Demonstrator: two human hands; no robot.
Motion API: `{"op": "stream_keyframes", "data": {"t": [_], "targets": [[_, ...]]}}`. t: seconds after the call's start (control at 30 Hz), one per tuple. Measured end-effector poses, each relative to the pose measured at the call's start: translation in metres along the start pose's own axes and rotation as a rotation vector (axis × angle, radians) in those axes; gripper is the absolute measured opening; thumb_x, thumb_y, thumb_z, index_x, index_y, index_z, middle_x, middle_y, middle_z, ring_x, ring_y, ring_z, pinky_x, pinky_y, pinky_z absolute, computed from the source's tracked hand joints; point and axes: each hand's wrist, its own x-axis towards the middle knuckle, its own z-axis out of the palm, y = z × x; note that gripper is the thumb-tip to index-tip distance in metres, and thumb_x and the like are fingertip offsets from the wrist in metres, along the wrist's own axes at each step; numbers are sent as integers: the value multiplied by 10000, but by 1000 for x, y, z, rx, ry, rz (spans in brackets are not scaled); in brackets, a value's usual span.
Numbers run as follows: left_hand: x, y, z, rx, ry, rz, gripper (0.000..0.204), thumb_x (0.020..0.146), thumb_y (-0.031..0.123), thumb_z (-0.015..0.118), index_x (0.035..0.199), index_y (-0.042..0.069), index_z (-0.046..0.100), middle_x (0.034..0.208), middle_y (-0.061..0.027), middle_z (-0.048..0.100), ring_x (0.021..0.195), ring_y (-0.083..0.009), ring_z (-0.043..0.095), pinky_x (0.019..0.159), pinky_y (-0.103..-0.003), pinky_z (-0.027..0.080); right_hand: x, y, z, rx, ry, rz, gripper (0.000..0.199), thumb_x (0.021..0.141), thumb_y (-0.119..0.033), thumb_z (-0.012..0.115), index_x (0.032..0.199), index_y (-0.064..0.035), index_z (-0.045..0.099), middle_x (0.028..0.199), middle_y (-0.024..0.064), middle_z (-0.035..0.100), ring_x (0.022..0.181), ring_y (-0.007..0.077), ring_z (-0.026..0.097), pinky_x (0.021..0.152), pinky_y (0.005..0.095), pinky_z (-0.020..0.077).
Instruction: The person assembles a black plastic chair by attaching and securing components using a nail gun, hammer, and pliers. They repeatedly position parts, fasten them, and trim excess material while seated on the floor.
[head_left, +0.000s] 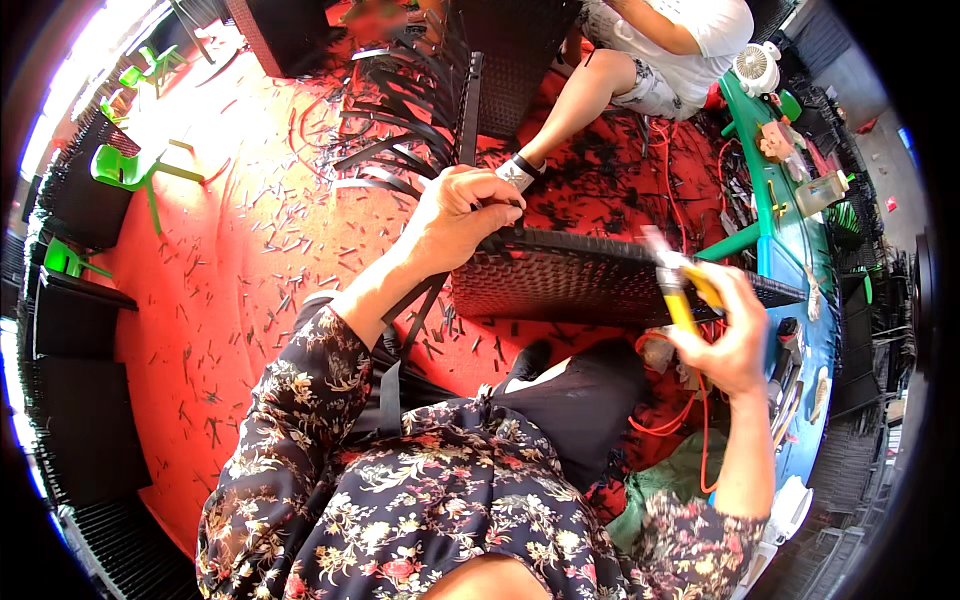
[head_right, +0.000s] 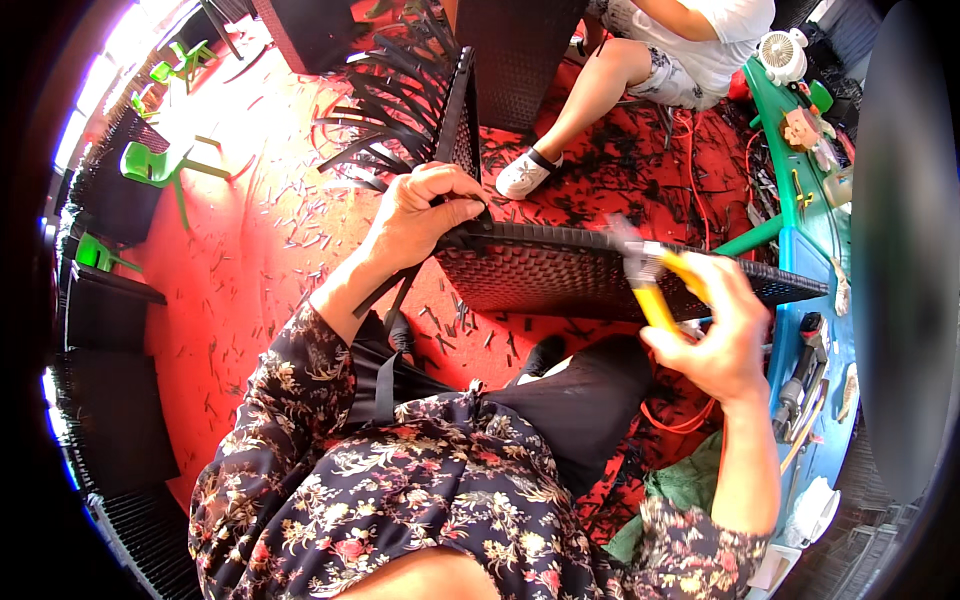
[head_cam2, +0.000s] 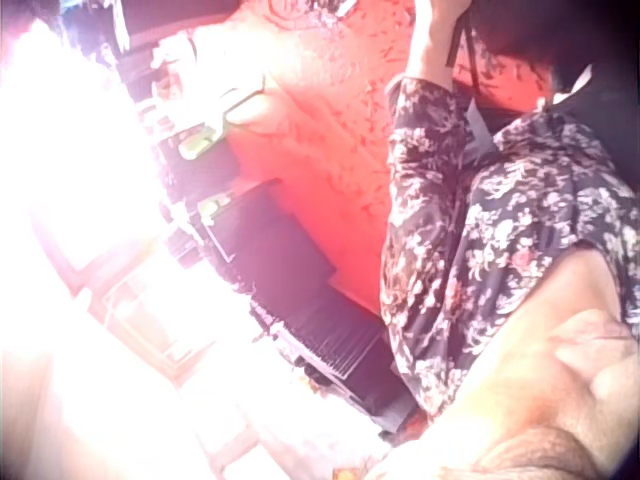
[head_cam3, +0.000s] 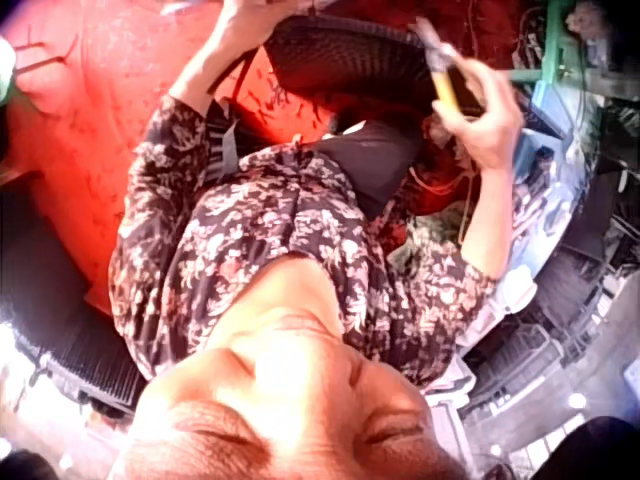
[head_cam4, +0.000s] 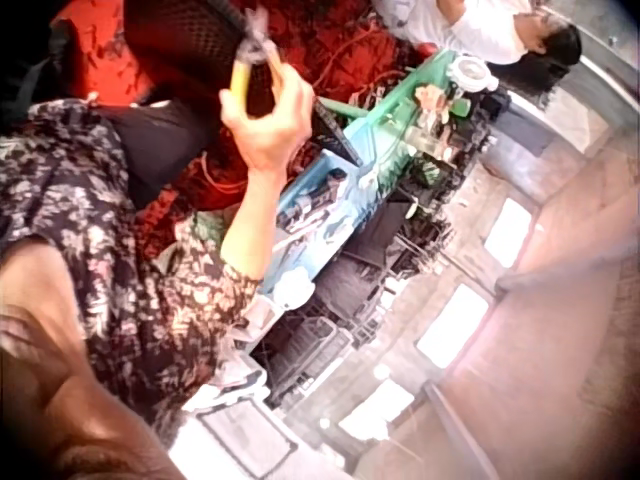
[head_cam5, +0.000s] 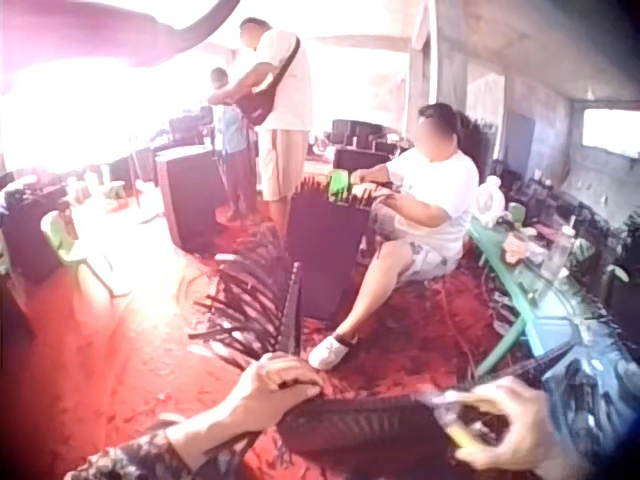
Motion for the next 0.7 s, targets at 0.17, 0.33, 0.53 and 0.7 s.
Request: {"op": "stream_keyframes", "data": {"t": [0.17, 0.33, 0.53, 0.7], "targets": [[-2, -5, 12, -84, 33, 110, 44, 749, 4, 664, 791, 13, 666, 645, -76, 612, 569, -154, 554, 550, -296, 420, 38, -16, 31, -165, -212, -264, 579, 565, -214, 819, 1032, 31, 580, 911, 152, 579, 846, 321, 583, 768, 397, 502], [-3, -4, 14, -81, 58, 177, 35, 729, 13, 684, 751, 24, 658, 683, -72, 641, 657, -221, 597, 642, -322, 467, 52, -17, 36, -174, -277, -263, 562, 568, -238, 813, 1010, 21, 581, 889, 141, 572, 831, 304, 580, 748, 385, 504], [-5, -1, 12, -88, 35, 166, 44, 726, 10, 692, 741, 34, 660, 694, -71, 641, 704, -221, 604, 681, -329, 466, 65, -19, 38, -171, -337, -309, 519, 582, -231, 806, 998, -11, 586, 856, 130, 557, 827, 303, 582, 738, 391, 503], [-8, -5, 12, -47, 45, 190, 43, 736, 17, 692, 756, 40, 661, 704, -54, 633, 734, -206, 594, 706, -317, 459, 79, -13, 41, -143, -416, -404, 474, 602, -206, 795, 985, -21, 587, 837, 133, 551, 787, 317, 583, 711, 395, 504]]}}
